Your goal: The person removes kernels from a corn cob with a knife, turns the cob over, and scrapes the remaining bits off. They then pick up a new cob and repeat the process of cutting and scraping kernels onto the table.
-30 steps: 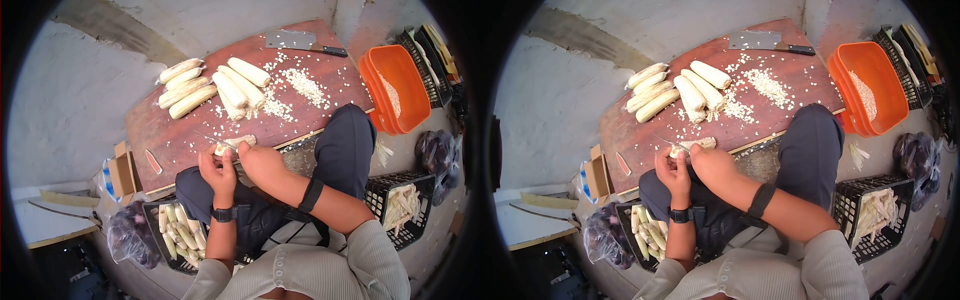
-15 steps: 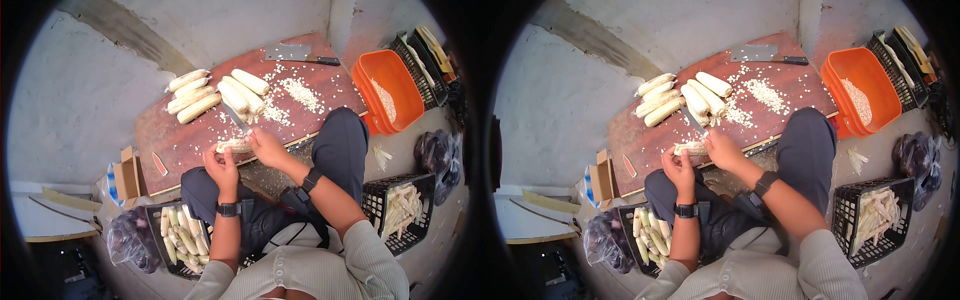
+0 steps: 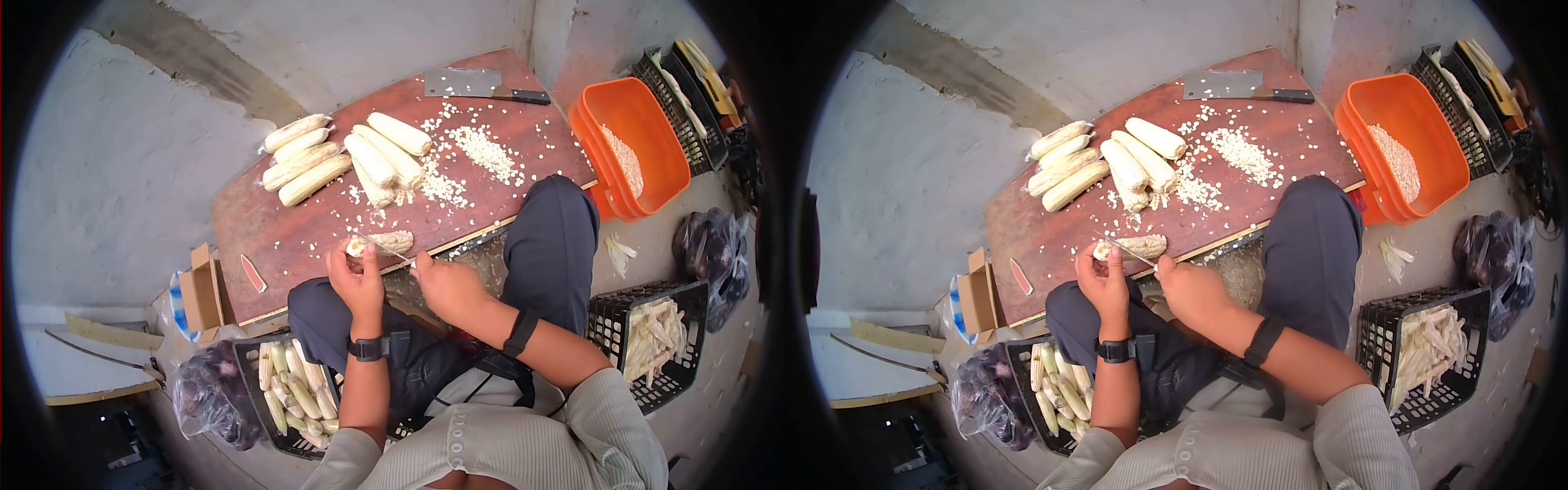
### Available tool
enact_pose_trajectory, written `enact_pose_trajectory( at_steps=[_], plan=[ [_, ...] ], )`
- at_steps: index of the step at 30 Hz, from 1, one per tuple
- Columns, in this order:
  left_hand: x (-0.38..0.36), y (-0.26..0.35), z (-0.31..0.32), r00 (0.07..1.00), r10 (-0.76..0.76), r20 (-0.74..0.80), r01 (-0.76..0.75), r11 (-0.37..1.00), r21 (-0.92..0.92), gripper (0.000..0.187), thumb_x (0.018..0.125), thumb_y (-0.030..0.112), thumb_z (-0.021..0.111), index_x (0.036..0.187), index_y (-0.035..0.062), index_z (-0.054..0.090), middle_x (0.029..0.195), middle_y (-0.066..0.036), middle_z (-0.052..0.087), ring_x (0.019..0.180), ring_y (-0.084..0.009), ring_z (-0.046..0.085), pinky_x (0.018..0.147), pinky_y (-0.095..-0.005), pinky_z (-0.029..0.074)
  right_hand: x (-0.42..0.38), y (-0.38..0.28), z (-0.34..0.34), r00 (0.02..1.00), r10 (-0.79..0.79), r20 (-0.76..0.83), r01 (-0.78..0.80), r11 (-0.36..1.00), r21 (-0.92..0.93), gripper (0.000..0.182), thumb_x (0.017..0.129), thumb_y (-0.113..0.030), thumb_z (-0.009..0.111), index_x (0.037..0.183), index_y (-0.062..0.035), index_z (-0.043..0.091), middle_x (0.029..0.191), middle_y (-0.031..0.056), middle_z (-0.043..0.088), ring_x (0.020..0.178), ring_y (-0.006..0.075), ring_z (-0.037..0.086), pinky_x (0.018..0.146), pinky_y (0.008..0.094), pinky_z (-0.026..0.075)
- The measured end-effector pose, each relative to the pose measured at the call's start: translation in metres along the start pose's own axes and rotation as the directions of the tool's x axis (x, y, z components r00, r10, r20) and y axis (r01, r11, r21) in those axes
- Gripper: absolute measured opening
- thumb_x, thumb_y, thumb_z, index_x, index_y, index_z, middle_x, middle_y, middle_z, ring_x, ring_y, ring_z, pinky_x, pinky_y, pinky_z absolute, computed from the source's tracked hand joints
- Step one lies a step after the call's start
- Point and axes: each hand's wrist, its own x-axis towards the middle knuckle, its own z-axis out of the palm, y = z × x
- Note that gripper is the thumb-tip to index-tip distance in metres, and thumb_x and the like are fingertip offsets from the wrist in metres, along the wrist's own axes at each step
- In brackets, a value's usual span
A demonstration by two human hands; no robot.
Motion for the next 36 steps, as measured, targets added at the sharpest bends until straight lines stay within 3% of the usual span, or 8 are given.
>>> enact_pose_trajectory(
  at_steps=[10,13,17,19,25,28,31,36],
  plan=[
    [0.003,0.001,0.003,0.999,0.036,-0.004,-0.036,0.999,-0.004,0.026,0.086,0.015,0.069,0.102,-0.0018,0.058,0.087,-0.003,0.05,0.066,-0.0056,0.047,0.053,-0.0197,0.039,0.015,-0.001,-0.002,0.999,-0.039,-0.007,0.04,0.998,0.045,0.014,0.08,-0.01,0.053,0.089,-0.0007,0.047,0.064,0.0138,0.061,0.057,0.0311,0.064,0.05,0.0404,0.051],
    [0.002,0.008,0.001,0.998,0.058,0.035,-0.059,0.998,0.035,0.026,0.086,0.015,0.069,0.102,-0.0021,0.058,0.087,-0.003,0.05,0.065,-0.0057,0.048,0.053,-0.0198,0.04,0.027,-0.006,0.001,0.996,-0.017,0.089,0.017,1.0,0.002,0.028,0.078,-0.018,0.065,0.09,-0.0002,0.047,0.067,0.0133,0.063,0.063,0.0295,0.066,0.054,0.0375,0.053],
    [-0.001,0.003,0.004,0.996,0.087,0.007,-0.087,0.995,0.041,0.024,0.086,0.015,0.069,0.101,-0.0014,0.058,0.088,-0.003,0.051,0.064,-0.0061,0.048,0.053,-0.0197,0.04,0.054,-0.015,0.006,0.991,0.049,0.126,-0.058,0.996,0.067,0.022,0.079,-0.014,0.062,0.09,0.0005,0.049,0.067,0.0146,0.064,0.065,0.0297,0.067,0.057,0.0373,0.054],
    [0.001,0.0,0.002,1.0,0.001,-0.009,-0.001,1.0,-0.003,0.024,0.087,0.016,0.069,0.1,-0.0013,0.058,0.088,-0.003,0.051,0.064,-0.0063,0.049,0.053,-0.02,0.041,0.062,-0.012,0.011,0.982,0.053,0.182,-0.066,0.995,0.071,0.02,0.079,-0.012,0.061,0.089,0.0012,0.05,0.067,0.0153,0.064,0.065,0.031,0.067,0.058,0.0383,0.054],
    [-0.001,-0.009,0.004,0.999,-0.011,-0.042,0.01,1.0,-0.028,0.024,0.086,0.017,0.069,0.097,-0.001,0.057,0.087,-0.004,0.05,0.063,-0.0069,0.047,0.054,-0.0209,0.04,0.061,0.01,0.029,0.999,-0.032,0.0,0.028,0.882,0.47,0.023,0.09,-0.021,0.053,0.09,0.0015,0.051,0.075,0.0218,0.062,0.075,0.0427,0.061,0.066,0.0495,0.048],
    [-0.001,-0.003,0.007,0.998,0.009,-0.057,-0.01,1.0,-0.022,0.025,0.086,0.018,0.069,0.096,-0.0005,0.056,0.086,-0.004,0.049,0.062,-0.0078,0.046,0.052,-0.0216,0.04,0.055,0.014,0.022,0.995,0.044,0.086,-0.087,0.797,0.598,0.027,0.094,-0.026,0.049,0.089,0.0003,0.051,0.08,0.0234,0.061,0.079,0.0444,0.059,0.069,0.0514,0.044],
    [-0.001,-0.008,0.003,0.999,-0.001,-0.053,0.002,1.0,0.013,0.023,0.088,0.017,0.068,0.097,0.0003,0.055,0.09,-0.004,0.052,0.065,-0.0055,0.051,0.053,-0.0194,0.044,0.041,0.013,0.011,0.982,0.183,0.046,-0.183,0.861,0.474,0.027,0.094,-0.027,0.049,0.088,0.0001,0.05,0.075,0.0233,0.061,0.075,0.0441,0.059,0.067,0.0512,0.045],
    [-0.003,-0.019,0.004,0.999,-0.037,-0.016,0.036,0.998,-0.055,0.026,0.088,0.018,0.068,0.101,0.0006,0.054,0.089,-0.004,0.055,0.065,-0.0057,0.053,0.051,-0.0195,0.047,0.017,0.002,-0.009,0.997,0.074,0.036,-0.08,0.967,0.241,0.026,0.095,-0.026,0.05,0.088,-0.0006,0.049,0.067,0.02,0.06,0.065,0.04,0.061,0.058,0.0481,0.047]
  ],
)
